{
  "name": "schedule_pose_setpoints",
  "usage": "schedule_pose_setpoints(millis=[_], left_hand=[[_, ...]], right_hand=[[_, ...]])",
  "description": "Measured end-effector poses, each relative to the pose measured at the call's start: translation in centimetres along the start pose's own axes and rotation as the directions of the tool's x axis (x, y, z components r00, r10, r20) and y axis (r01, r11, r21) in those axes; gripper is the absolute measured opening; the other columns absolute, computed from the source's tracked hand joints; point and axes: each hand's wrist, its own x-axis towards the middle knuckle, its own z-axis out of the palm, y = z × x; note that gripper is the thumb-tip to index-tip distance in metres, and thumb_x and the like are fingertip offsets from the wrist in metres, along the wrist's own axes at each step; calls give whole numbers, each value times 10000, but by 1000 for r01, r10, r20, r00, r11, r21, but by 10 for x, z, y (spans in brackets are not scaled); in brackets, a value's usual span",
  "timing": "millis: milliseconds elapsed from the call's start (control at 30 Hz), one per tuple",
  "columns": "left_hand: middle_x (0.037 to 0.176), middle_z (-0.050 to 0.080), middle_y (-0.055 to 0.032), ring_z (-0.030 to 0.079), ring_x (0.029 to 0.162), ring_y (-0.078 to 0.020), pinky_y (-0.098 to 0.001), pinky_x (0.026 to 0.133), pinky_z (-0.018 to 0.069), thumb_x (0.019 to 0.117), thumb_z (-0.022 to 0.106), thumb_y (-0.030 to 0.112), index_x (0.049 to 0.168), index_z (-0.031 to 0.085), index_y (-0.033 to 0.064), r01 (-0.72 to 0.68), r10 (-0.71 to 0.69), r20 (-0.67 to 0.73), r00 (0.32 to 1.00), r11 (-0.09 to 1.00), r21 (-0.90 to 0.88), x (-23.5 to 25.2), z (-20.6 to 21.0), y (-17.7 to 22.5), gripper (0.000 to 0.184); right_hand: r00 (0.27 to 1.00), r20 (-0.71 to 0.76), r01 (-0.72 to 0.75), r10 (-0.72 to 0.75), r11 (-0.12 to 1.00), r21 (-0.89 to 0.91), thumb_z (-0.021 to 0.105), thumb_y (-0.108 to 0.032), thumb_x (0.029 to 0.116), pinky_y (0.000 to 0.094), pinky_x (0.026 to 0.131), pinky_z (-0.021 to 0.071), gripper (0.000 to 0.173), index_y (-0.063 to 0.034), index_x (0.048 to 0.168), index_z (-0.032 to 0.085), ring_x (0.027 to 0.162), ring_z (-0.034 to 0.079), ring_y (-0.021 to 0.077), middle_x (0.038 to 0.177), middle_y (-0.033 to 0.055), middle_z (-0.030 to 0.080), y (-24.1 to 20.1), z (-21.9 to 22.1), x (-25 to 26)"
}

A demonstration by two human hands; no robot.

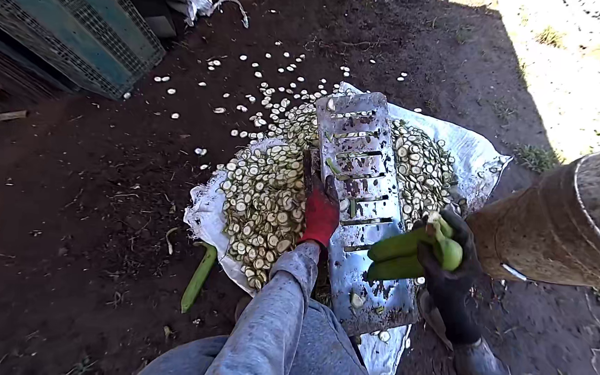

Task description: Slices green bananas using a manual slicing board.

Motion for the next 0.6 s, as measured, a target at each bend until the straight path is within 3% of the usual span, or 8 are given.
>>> schedule_pose_setpoints(millis=[67, 133, 233, 300, 367, 467, 533, 600], left_hand=[[1368, 587, -268, 611, 1213, -452, -636, 985, 488, 1117, 327, 441, 1591, 291, 96, 13, -13, 18, 1000, 1000, -11, -3, -3, 4, 587], [1424, 568, -234, 606, 1238, -430, -631, 1001, 486, 1116, 329, 451, 1615, 263, 142, 3, -3, 10, 1000, 1000, -16, -7, -2, 2, 590], [1413, 580, -227, 622, 1218, -426, -632, 984, 496, 1111, 322, 483, 1619, 265, 165, 0, -1, -7, 1000, 1000, -8, -4, -1, 0, 601], [1388, 592, -232, 628, 1196, -433, -640, 957, 504, 1109, 322, 493, 1616, 275, 181, 12, -12, -4, 1000, 1000, -3, -1, -2, -1, 596], [1355, 605, -250, 636, 1174, -447, -645, 942, 509, 1109, 316, 493, 1623, 259, 186, 14, -14, 6, 1000, 1000, 4, 1, 0, -2, 601], [1305, 630, -261, 650, 1147, -439, -625, 949, 513, 1114, 310, 476, 1619, 255, 142, -2, 1, -25, 1000, 1000, -17, 6, 4, -3, 608], [1313, 624, -266, 637, 1178, -432, -611, 982, 500, 1120, 312, 439, 1599, 296, 90, -13, 13, -48, 999, 1000, -7, 11, 8, 0, 593], [1342, 612, -256, 628, 1203, -420, -606, 997, 496, 1122, 306, 432, 1584, 318, 76, -16, 15, -66, 998, 1000, -6, 14, 10, 1, 583]], right_hand=[[999, -36, 21, -23, 998, -53, 756, -76, 790, 187, 957, 541, 526, 123, 1251, 597, 1066, 659, 21, 1178, 121, 696, -1, 3, -3], [998, -18, 56, -57, 996, -76, 732, -54, 780, 262, 922, 564, 535, 82, 1280, 599, 1030, 680, 84, 1176, 139, 701, 16, 30, 42], [992, -2, 127, -128, 989, -80, 696, -21, 782, 386, 856, 586, 594, 27, 1362, 575, 1007, 699, 208, 1233, 168, 688, 46, 95, 148], [992, 1, 126, -127, 983, -134, 689, -21, 776, 434, 861, 580, 631, -17, 1398, 581, 1035, 703, 256, 1245, 165, 692, 48, 123, 186], [993, 21, 116, -115, 987, -115, 692, -29, 785, 421, 860, 582, 645, -31, 1418, 568, 1035, 699, 240, 1257, 159, 683, 43, 110, 174], [992, 94, 85, -83, 996, -22, 709, -14, 834, 358, 940, 584, 620, -19, 1431, 540, 1118, 673, 169, 1352, 123, 642, 23, 43, 79], [994, 53, 96, -95, 995, -20, 732, -40, 807, 291, 996, 562, 519, 50, 1306, 624, 1141, 668, 123, 1259, 135, 691, 10, 13, 16], [990, 28, 140, -139, 989, -46, 735, -78, 811, 260, 994, 543, 431, 47, 1217, 662, 1116, 667, 95, 1178, 132, 715, 10, 17, 12]])
